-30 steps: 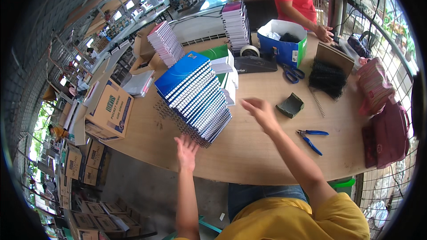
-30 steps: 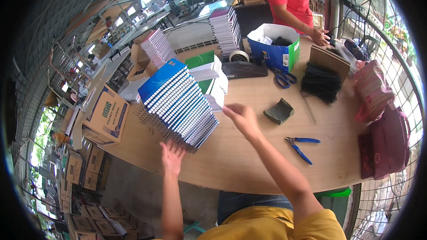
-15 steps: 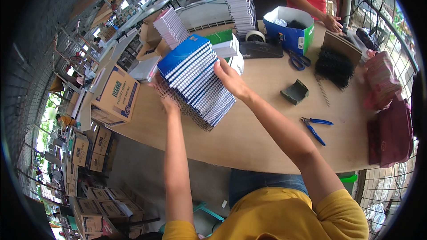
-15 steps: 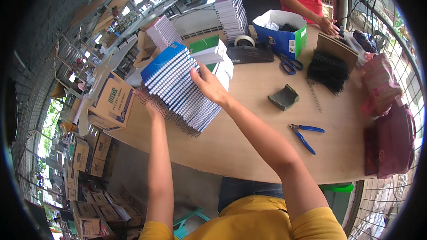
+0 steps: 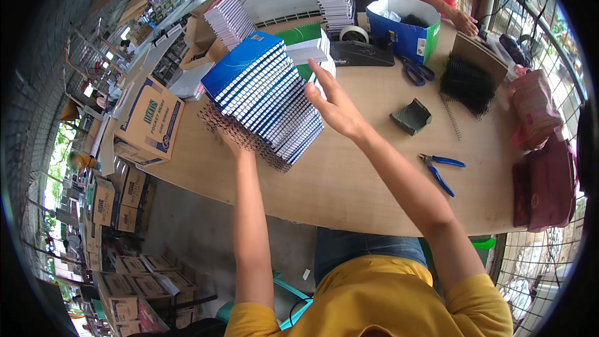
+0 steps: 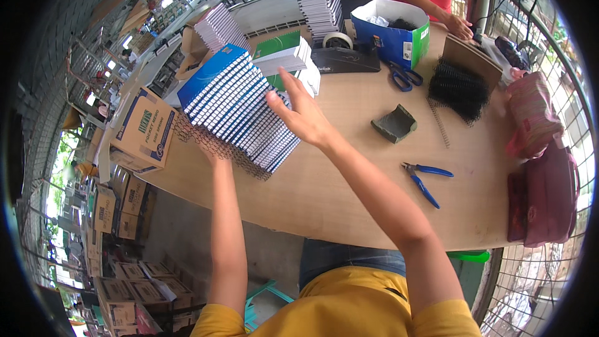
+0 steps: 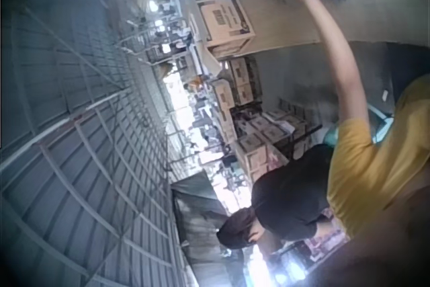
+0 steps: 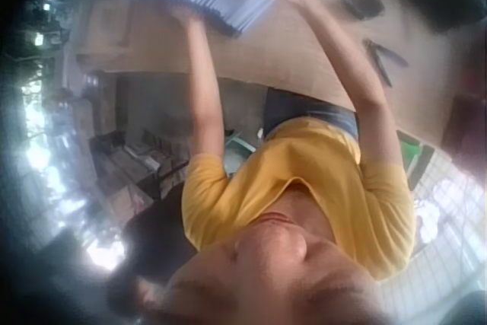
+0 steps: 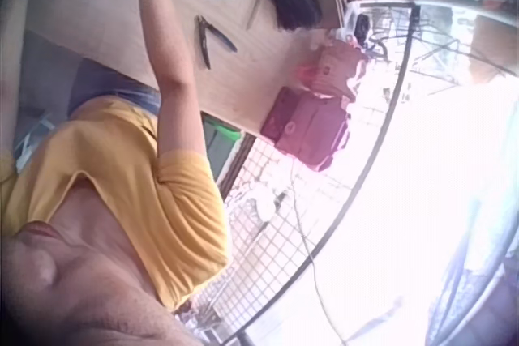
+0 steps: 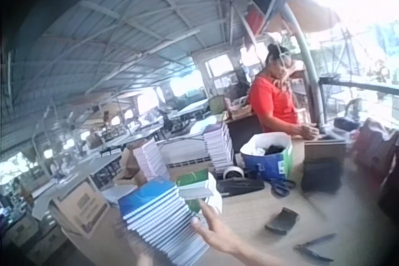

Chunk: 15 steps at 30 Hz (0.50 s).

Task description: The person uses wire-cutting pliers to trim excess metal wire from the ends of spiral-bound notebooks, handling a stack of blue and green notebooks and placing the cut wire pieces into a small container.

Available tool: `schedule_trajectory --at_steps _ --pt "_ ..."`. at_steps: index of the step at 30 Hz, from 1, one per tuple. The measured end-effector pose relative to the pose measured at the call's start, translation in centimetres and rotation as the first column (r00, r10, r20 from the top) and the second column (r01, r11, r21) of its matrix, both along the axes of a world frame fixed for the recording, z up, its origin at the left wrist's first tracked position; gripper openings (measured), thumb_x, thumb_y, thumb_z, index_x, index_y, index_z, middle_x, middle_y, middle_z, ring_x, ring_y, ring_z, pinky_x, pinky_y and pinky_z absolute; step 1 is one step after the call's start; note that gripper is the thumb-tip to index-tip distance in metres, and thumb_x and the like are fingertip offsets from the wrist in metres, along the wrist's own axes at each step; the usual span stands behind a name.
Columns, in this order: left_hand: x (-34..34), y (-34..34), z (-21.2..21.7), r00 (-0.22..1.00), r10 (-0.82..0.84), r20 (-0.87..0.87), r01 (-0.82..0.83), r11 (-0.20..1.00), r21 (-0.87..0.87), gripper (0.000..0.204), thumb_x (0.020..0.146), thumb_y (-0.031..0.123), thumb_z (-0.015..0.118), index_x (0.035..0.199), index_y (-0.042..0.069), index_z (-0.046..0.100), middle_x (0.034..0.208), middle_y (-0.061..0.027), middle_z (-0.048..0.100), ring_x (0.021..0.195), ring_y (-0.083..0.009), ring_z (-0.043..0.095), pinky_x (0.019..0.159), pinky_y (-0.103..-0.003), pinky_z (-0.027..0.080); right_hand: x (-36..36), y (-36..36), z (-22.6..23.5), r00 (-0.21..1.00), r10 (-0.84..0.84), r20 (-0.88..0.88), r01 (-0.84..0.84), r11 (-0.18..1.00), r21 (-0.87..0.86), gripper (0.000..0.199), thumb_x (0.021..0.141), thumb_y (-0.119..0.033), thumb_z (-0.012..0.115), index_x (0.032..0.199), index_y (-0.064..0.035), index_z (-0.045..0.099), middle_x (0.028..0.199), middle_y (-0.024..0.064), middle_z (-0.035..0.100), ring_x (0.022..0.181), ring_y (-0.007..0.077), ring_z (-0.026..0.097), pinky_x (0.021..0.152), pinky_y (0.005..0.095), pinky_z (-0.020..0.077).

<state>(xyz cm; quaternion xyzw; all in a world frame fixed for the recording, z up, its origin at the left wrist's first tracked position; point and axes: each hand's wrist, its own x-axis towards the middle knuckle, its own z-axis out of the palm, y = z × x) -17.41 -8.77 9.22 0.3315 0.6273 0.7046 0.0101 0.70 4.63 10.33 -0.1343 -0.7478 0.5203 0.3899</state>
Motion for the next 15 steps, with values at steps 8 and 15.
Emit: schedule_trajectory --at_steps 8,15 --pt "-0.1 0.5 -4.4 0.917 0.112 -0.382 -0.169 0.978 -0.118 0.069 0.098 0.036 0.054 0.15 0.002 0.025 0.147 -0.016 0.041 0.132 -0.0256 0.046 0.111 -0.04 0.038 -2.1 -1.1 -2.4 0.997 0.023 0.078 -0.012 0.99 -0.142 0.088 0.094 -0.063 0.048 0.145 0.0063 0.034 0.138 0.0318 0.046 0.131 0.0399 0.047 0.11 0.0441 0.0365" --pt "-0.7 0.1 -4.5 0.918 0.012 -0.396 -0.058 0.993 -0.104 0.078 0.094 0.035 0.063 0.151 0.002 0.022 0.149 -0.0176 0.038 0.13 -0.0269 0.049 0.109 -0.04 0.041 -1.6 -1.0 -2.0 0.992 0.094 0.089 -0.083 0.989 -0.118 0.091 0.09 -0.063 0.055 0.145 0.0057 0.034 0.14 0.0322 0.044 0.132 0.0411 0.045 0.11 0.0451 0.0359"
